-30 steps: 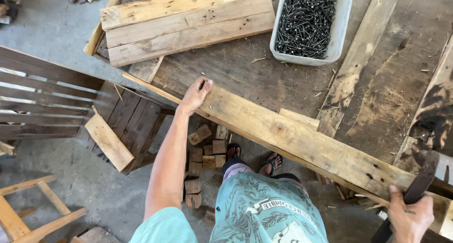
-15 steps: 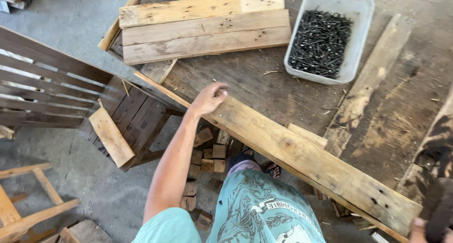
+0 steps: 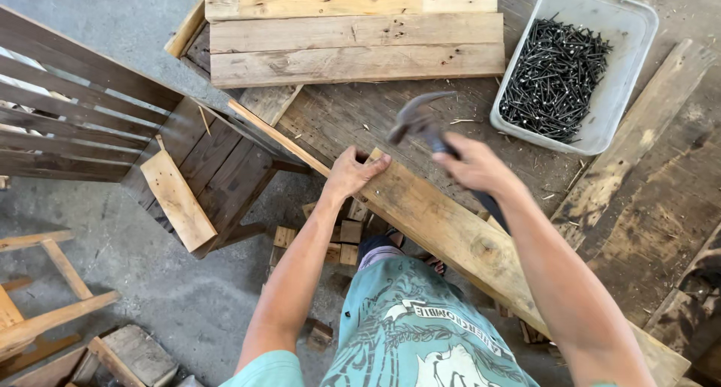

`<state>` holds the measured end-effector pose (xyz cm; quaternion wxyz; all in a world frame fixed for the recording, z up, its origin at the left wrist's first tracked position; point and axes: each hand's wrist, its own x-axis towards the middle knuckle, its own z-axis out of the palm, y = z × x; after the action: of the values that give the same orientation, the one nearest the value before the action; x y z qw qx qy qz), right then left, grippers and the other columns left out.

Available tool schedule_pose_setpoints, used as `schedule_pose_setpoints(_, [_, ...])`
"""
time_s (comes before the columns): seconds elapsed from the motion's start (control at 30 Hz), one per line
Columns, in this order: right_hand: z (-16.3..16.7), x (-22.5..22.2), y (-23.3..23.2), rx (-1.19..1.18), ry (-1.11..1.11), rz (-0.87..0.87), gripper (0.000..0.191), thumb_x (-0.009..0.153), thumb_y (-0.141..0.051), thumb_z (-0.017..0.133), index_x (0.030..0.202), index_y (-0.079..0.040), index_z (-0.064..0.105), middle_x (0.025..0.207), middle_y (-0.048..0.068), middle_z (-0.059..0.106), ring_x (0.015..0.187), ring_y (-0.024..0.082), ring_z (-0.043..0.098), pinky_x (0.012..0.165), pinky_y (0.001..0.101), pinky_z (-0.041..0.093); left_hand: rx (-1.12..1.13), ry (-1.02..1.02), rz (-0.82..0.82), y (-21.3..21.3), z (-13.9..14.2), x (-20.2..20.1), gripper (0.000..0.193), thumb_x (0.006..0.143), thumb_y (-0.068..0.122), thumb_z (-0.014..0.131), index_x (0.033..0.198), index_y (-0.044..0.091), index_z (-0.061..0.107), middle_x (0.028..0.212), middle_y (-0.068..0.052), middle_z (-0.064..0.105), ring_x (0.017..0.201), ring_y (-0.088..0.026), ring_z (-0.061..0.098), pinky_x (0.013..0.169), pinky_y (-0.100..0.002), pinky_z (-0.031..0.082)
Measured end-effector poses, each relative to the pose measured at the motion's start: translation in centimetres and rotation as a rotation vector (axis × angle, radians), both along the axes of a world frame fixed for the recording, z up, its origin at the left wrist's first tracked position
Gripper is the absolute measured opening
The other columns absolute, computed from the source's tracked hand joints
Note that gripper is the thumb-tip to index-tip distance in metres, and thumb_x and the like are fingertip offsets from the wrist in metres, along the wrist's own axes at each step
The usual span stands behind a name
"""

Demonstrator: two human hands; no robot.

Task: The person hammers nails into wooden planks on a workbench, positioning nails by hand and driving them with a hammer. They reposition and turn the planks between nails, align small wood blocks against a plank, and stack finished planks on a pile at the side of the bench.

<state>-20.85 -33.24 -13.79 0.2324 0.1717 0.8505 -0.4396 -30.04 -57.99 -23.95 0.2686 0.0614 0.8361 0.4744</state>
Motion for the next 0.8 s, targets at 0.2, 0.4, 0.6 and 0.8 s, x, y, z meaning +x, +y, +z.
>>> schedule_pose_setpoints(0.2, [-2.3, -1.8, 0.8, -0.176, -0.091, 0.052, 0.024, 0.1, -0.025, 0.062, 0.118, -0.009, 0.061, 0.077, 0.004, 0.064, 0.064, 0.012, 0.057, 0.055, 0.0324, 0.049, -0.041, 0.016, 0.003, 0.4, 0.2, 0.0, 0.089, 0.059, 0.072, 0.084, 0.096, -0.007, 0.067, 0.088, -0.019, 0.074, 0.086, -0.025, 0.073, 0.076, -0.037, 0.058])
schedule_pose_setpoints(0.4, [-2.0, -0.4, 2.7, -0.179, 0.016, -0.178, 0.027, 0.099, -0.024, 0.063, 0.124, -0.013, 0.061, 0.076, 0.003, 0.059, 0.064, 0.013, 0.056, 0.055, 0.0315, 0.048, 0.0, 0.018, -0.001, 0.3, 0.2, -0.1, 0.087, 0.06, 0.072, 0.084, 0.095, -0.006, 0.066, 0.088, -0.016, 0.073, 0.085, -0.023, 0.072, 0.076, -0.036, 0.057])
schedule_pose_setpoints(0.6, [-3.7, 1.1, 0.9, -0.111, 0.187, 0.139, 0.035, 0.098, -0.025, 0.07, 0.125, -0.005, 0.061, 0.084, 0.002, 0.064, 0.075, 0.016, 0.058, 0.066, 0.0371, 0.05, -0.013, 0.008, -0.018, 0.4, 0.4, -0.5, 0.084, 0.06, 0.07, 0.085, 0.091, -0.005, 0.066, 0.084, -0.016, 0.072, 0.082, -0.023, 0.071, 0.073, -0.035, 0.056])
schedule_pose_setpoints(0.8, [-3.2, 2.2, 2.1, -0.167, 0.051, -0.051, 0.029, 0.101, -0.026, 0.065, 0.119, -0.004, 0.063, 0.076, 0.004, 0.057, 0.066, 0.015, 0.053, 0.059, 0.036, 0.048, 0.023, -0.046, -0.013, 0.3, 0.2, -0.1, 0.082, 0.063, 0.069, 0.084, 0.097, -0.004, 0.065, 0.088, -0.016, 0.073, 0.084, -0.022, 0.072, 0.075, -0.034, 0.058])
